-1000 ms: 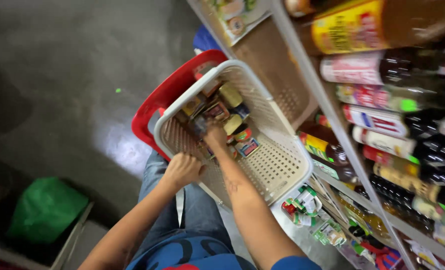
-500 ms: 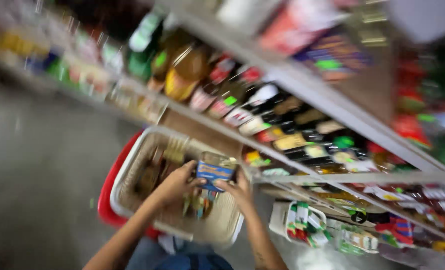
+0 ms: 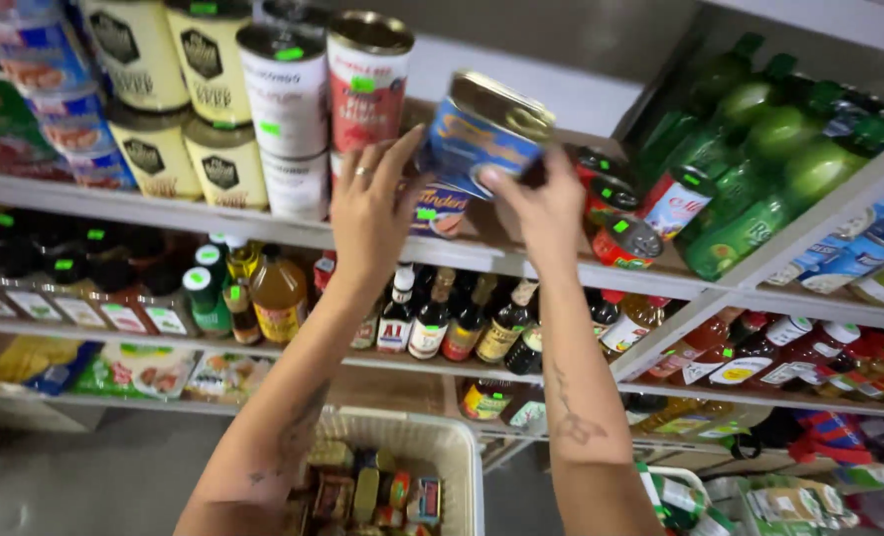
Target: Placing various canned food items from a basket onto grocery store shelves.
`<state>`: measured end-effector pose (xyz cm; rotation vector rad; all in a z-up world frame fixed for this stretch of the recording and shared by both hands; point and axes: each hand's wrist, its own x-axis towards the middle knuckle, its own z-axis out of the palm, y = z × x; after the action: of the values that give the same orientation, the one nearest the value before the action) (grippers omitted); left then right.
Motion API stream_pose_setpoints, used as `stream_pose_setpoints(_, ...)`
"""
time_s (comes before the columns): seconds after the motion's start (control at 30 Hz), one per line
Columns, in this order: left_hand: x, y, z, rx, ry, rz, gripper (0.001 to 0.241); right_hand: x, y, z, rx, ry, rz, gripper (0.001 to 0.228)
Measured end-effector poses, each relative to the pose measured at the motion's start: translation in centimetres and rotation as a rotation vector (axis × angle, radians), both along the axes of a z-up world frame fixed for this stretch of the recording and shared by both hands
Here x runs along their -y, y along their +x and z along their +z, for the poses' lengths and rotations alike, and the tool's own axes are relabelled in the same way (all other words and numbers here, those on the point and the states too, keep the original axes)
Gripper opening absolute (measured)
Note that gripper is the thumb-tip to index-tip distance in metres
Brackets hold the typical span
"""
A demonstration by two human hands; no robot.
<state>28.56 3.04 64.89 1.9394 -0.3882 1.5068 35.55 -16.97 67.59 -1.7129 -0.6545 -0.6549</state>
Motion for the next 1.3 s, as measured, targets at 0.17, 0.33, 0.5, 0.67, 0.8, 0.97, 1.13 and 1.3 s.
stream_pose_setpoints(0.17, -1.7, 2.0, -1.0, 0.052, 0.162, 0.29, 0.047, -2.1, 3.3, 0.3, -0.067, 0.002, 0.087, 0.052)
stream_pose_setpoints(0.33, -2.1, 3.0, -3.2, 0.019, 0.268, 0.442, 0.05, -3.2, 5.9, -1.4, -0.104, -0.043, 0.096, 0.058)
stream_pose_setpoints(0.5, -1.9, 3.7, -4.9, -0.028, 0.296, 0.473, 0.052, -3.4, 6.2, -1.8, -0.104, -0.003, 0.097, 0.067)
stream_pose_setpoints(0.67, -1.9, 4.1, -5.2, -0.029, 0.278, 0.465, 0.055, -3.4, 5.4, -1.5, -0.103, -0.023, 0.068, 0.071)
stream_pose_setpoints(0.8, -2.0, 4.1, -5.5, -0.026, 0.214, 0.417, 0.056, -3.1, 5.6, -1.8, -0.128, -0.018, 0.123, 0.077)
stream_pose_setpoints(0.97, -2.1, 4.3, -5.6, -0.02, 0.215, 0.418, 0.056, -3.1, 6.3, -2.3, -0.147, -0.02, 0.209, 0.081)
stream_pose_setpoints(1.13, -2.0, 4.0, -5.5, -0.019, 0.231, 0.443, 0.055, -3.4, 6.8, -2.6, -0.176, 0.023, 0.287, 0.082)
stream_pose_setpoints(1.3, -2.0, 4.1, -5.7, -0.048, 0.252, 0.45, 0.055, -3.1, 6.8, -2.3, -0.236, 0.001, 0.258, 0.075)
